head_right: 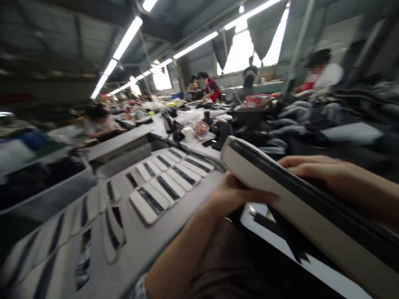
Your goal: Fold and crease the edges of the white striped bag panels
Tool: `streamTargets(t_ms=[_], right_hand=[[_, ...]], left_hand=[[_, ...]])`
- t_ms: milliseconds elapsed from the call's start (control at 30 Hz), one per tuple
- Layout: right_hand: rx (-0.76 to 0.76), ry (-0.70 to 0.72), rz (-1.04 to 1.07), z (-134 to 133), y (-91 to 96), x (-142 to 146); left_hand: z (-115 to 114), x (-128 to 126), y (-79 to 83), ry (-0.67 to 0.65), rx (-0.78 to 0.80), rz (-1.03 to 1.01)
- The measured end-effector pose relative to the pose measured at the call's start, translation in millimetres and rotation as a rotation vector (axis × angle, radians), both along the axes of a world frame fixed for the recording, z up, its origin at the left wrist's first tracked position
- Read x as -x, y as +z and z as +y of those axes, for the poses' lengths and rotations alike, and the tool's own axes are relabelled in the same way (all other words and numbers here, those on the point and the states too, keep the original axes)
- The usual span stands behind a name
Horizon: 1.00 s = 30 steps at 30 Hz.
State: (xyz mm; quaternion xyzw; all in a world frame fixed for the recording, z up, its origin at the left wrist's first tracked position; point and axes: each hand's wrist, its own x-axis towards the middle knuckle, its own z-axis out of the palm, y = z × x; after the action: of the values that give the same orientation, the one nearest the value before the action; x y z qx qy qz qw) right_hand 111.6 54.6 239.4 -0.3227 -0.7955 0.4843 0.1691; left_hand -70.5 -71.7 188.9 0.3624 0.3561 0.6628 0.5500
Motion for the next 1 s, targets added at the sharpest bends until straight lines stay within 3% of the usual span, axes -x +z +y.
streamTargets(t_ms=[133,367,567,833,1000], right_hand=[[0.130,0.033,-0.039,4,9.3,-32],[0.250,0.074,0.003,16,-14.5,-67],[0.274,0.132,-0.002,34,-27.0,-71],[0.073,0.237,0.067,48,-24.8,-63],[0.054,0.285,0.195,48,-21.1,-52]], left_hand=[[30,-7,-19.0,-0.183,0.006,0.115],[38,-15,-41.2,-0.326,0.016,0.278],[36,-26,-49.1,-0.240,0.040,0.309],[13,-41,-42.5,-0.022,0.035,0.393],[5,-36,-32.2,0.048,0.038,0.484]])
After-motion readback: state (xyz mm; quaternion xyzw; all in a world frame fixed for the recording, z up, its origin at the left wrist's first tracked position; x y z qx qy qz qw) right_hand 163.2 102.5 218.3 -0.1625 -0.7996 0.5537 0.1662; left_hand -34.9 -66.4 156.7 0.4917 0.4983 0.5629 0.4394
